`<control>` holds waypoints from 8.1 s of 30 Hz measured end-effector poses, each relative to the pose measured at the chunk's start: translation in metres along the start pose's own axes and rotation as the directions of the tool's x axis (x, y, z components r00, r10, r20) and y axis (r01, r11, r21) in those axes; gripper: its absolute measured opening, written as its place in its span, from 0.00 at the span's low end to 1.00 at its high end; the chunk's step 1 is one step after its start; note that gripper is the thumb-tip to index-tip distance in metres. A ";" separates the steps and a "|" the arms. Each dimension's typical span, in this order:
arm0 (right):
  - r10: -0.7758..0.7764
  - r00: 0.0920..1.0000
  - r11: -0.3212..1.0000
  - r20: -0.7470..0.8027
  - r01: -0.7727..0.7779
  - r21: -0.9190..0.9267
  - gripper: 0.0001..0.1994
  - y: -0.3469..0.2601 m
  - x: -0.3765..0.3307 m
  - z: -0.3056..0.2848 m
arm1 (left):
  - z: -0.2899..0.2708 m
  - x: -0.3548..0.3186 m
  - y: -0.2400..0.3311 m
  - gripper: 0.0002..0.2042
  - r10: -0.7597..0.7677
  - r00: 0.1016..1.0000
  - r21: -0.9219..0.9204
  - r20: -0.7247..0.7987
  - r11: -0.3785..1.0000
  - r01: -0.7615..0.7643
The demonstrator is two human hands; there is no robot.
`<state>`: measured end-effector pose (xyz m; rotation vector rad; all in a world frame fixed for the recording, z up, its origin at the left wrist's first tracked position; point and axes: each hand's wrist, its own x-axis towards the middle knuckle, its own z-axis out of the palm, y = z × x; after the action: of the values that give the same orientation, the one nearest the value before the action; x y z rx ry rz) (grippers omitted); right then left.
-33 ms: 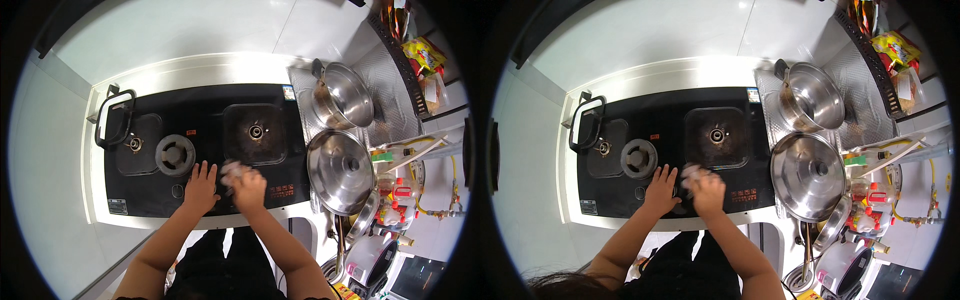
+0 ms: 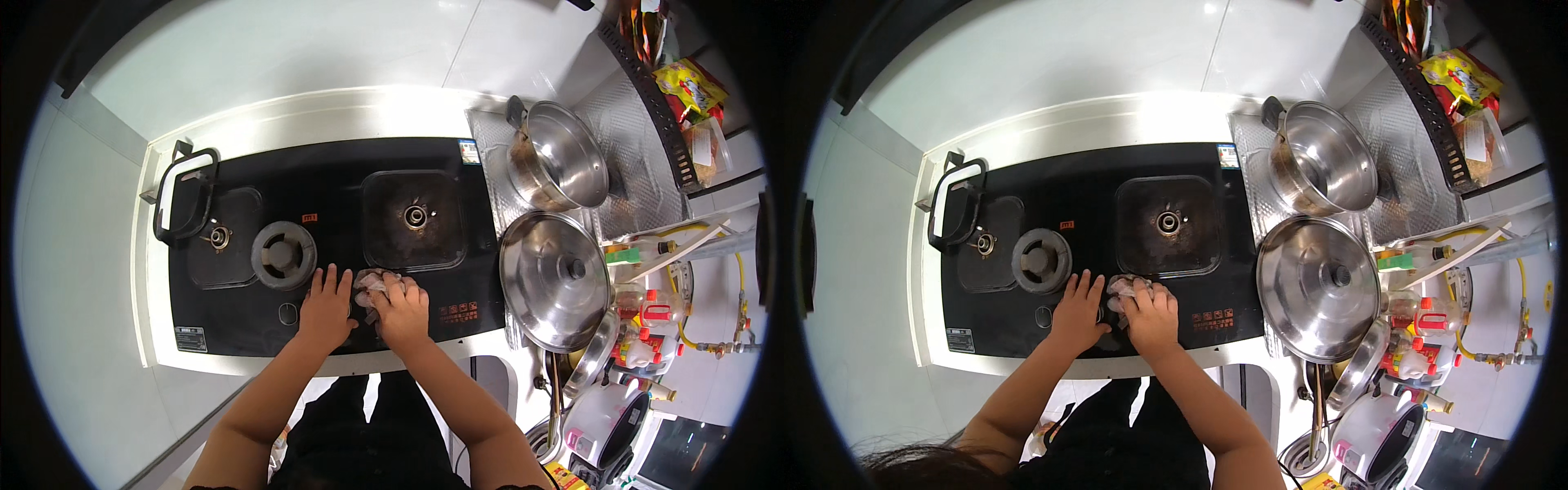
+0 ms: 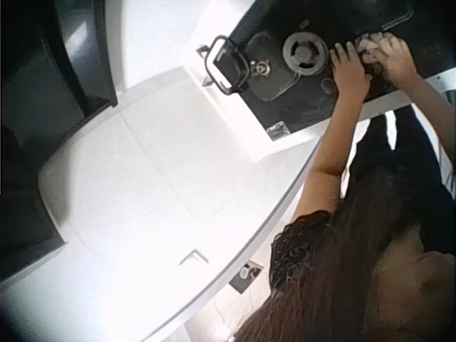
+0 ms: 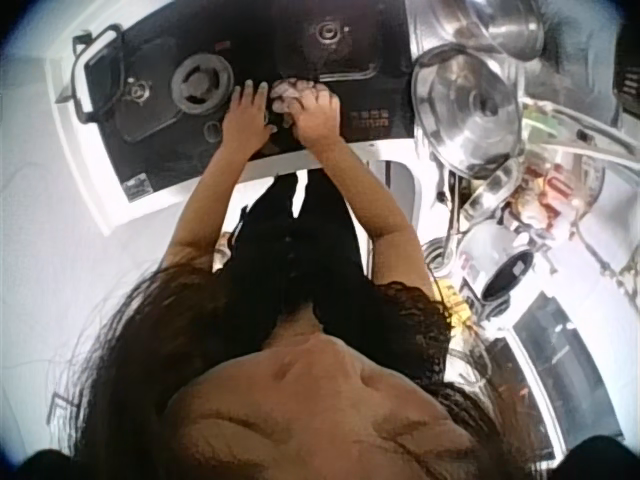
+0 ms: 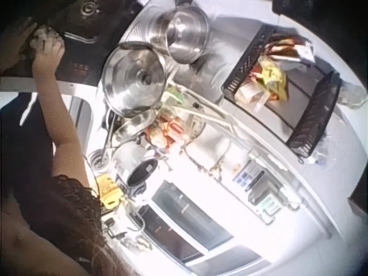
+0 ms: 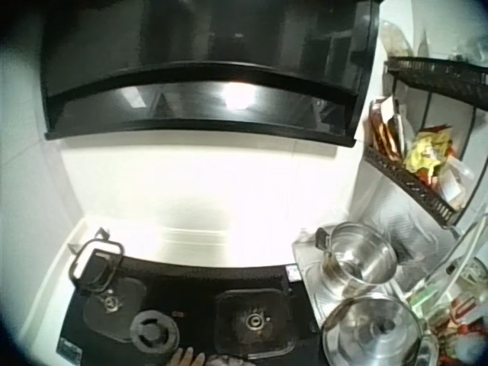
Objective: The person cleans a gas stovetop and the wall above it using a cloth. They wipe the burners and surrounding surface, then rinse and wring the cloth at the sink before returning to wipe the stovetop and wall again.
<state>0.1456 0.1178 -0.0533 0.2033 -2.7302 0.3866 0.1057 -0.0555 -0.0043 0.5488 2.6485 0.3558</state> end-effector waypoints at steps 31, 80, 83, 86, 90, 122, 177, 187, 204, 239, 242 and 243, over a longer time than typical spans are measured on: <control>0.483 0.874 0.869 0.055 -0.471 -0.148 0.25 0.071 0.004 -0.027 | -0.002 0.015 0.017 0.44 -0.045 0.985 0.358 0.165 0.934 -0.018; 0.433 0.896 0.855 0.095 -0.376 -0.357 0.20 0.103 -0.001 -0.041 | -0.006 0.022 0.019 0.43 0.000 0.984 0.385 0.177 0.920 -0.069; 0.423 0.821 0.892 0.384 -0.304 -0.333 0.22 0.095 0.004 -0.069 | -0.006 0.022 0.017 0.42 0.015 0.986 0.395 0.164 0.915 -0.080; 0.337 0.938 0.931 0.077 -0.320 -0.175 0.19 0.128 0.066 -0.070 | -0.009 0.021 0.016 0.45 -0.013 0.982 0.431 0.189 0.899 -0.071; 0.317 0.919 0.940 0.234 -0.272 -0.205 0.23 0.182 0.080 -0.024 | -0.003 0.022 0.019 0.46 0.029 0.984 0.454 0.174 0.885 -0.106; 0.368 0.926 0.929 -0.077 -0.371 -0.018 0.21 0.057 -0.054 -0.078 | 0.102 -0.099 0.061 0.17 0.236 0.706 -0.560 0.668 -0.465 0.686; 0.067 0.994 0.938 -0.086 -0.033 0.344 0.16 -0.081 -0.133 -0.021 | 0.205 -0.104 -0.024 0.21 0.473 0.871 -0.170 0.135 -0.855 0.491; 0.101 0.986 0.993 -0.131 -0.091 0.076 0.15 -0.039 -0.037 0.000 | 0.185 -0.109 -0.024 0.24 0.352 0.826 -0.395 0.440 -0.750 0.530; 0.135 0.991 0.990 -0.018 -0.134 0.036 0.18 -0.018 -0.002 0.012 | 0.186 -0.112 -0.039 0.24 0.359 0.814 -0.402 0.457 -0.733 0.549; 0.151 0.980 0.915 -0.129 -0.089 0.394 0.17 -0.145 -0.154 -0.012 | 0.203 -0.135 -0.077 0.17 0.522 0.843 -0.318 0.131 -0.783 0.534; 0.350 0.929 0.741 -0.117 -0.198 0.642 0.19 -0.137 -0.191 -0.032 | 0.202 -0.142 -0.067 0.19 0.622 0.770 -0.326 0.144 -0.705 0.630; 0.460 0.886 0.640 -0.065 -0.281 0.715 0.19 -0.134 -0.209 -0.043 | 0.204 -0.147 -0.064 0.20 0.734 0.678 -0.270 0.031 -0.647 0.713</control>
<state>0.3780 0.0214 -0.0629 -0.2271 -2.2331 1.4576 0.2977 -0.1421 -0.1554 -0.1654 -0.1903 1.8891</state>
